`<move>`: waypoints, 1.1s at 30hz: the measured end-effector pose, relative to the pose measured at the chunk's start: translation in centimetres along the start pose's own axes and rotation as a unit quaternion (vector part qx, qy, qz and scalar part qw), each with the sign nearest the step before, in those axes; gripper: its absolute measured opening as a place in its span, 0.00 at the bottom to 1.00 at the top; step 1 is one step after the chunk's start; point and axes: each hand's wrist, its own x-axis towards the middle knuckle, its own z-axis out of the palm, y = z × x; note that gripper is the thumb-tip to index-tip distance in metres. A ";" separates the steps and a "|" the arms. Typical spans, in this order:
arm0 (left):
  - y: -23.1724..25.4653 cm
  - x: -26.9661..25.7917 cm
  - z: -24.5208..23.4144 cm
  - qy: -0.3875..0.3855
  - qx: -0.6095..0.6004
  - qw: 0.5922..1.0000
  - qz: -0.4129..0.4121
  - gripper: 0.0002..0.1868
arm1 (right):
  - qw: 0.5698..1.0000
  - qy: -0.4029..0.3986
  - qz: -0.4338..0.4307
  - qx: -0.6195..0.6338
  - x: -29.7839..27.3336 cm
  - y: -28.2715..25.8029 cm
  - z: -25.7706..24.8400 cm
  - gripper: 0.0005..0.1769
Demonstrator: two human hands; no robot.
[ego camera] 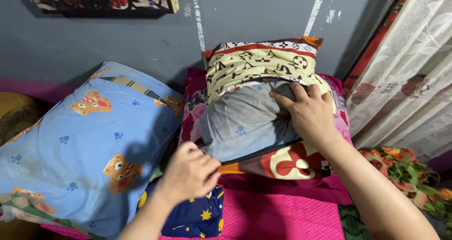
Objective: The person inserts a pillow into a patterned pillowcase by hand. They open the case, feed the pillow inside, and repeatedly adjust and smooth the fabric to fit the pillow. The pillow is then placed on a stack of bedding.
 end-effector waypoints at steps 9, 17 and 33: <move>-1.0 2.4 -0.3 0.126 -0.140 0.978 0.089 0.12 | 0.971 0.077 -0.087 0.207 -4.3 -1.7 -1.5 0.38; -2.3 -0.6 7.1 -0.194 -0.101 0.975 -0.034 0.19 | 0.926 -0.060 -0.236 0.288 -9.0 -4.3 0.3 0.29; -4.0 3.1 13.0 -0.079 0.041 0.974 -0.209 0.06 | 0.897 0.152 -0.021 0.415 -8.4 -3.1 -1.7 0.18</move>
